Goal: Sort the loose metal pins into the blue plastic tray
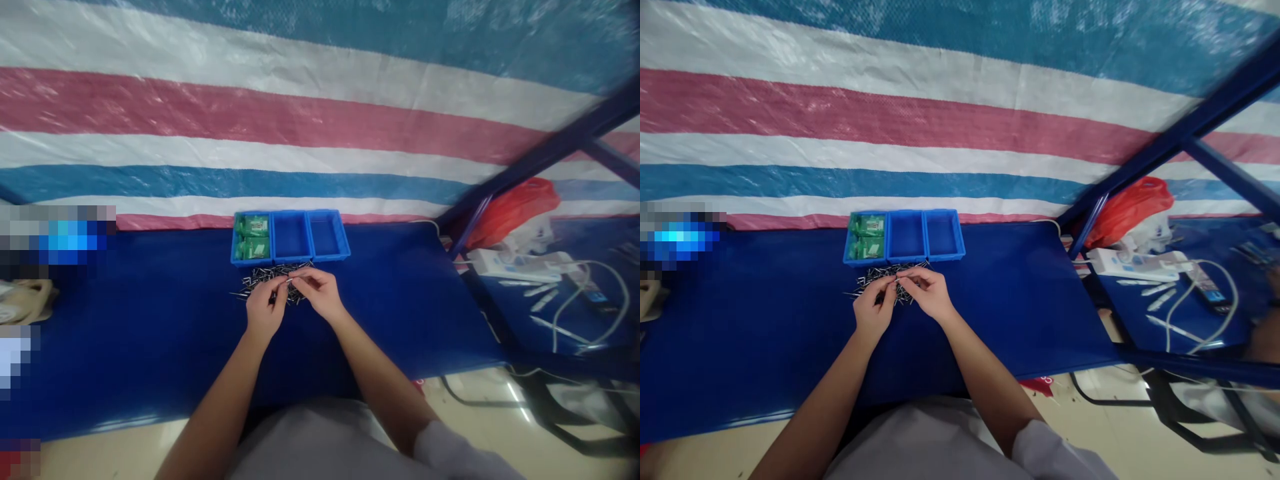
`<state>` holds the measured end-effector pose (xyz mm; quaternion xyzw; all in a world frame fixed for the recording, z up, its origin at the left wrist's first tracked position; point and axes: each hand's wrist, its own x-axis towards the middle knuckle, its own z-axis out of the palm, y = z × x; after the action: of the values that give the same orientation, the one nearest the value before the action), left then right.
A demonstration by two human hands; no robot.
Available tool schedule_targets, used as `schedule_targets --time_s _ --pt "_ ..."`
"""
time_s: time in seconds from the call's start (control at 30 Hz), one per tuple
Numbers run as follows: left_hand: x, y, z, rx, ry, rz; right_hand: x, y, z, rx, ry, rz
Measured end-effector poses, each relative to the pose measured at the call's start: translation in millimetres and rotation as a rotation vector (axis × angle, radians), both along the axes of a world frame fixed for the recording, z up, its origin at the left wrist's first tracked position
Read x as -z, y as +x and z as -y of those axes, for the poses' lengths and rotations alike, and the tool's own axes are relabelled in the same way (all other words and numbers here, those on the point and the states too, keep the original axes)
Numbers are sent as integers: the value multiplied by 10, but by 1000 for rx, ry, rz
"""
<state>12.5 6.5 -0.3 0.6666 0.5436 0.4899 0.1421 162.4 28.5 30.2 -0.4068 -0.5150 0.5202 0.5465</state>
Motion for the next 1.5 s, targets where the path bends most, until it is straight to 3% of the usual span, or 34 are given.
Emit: schedule_targets --time_s 0.2,0.53,0.77,1.07,1.37,1.5 --pt "-24 2 8 6 -5 28 75 -13 10 -5 -38 -20" --pt "3 -10 7 56 -30 17 26 36 22 -24 72 243" --pt "2 -23 8 22 -34 9 -15 7 32 -95 15 203" --pt "11 -2 14 76 -20 -30 89 14 4 -44 -60 148" --pt "-15 -6 13 -77 -17 -12 39 -17 30 -4 42 176" --pt "-28 -9 20 -87 -30 -9 -1 -12 41 10 118 253"
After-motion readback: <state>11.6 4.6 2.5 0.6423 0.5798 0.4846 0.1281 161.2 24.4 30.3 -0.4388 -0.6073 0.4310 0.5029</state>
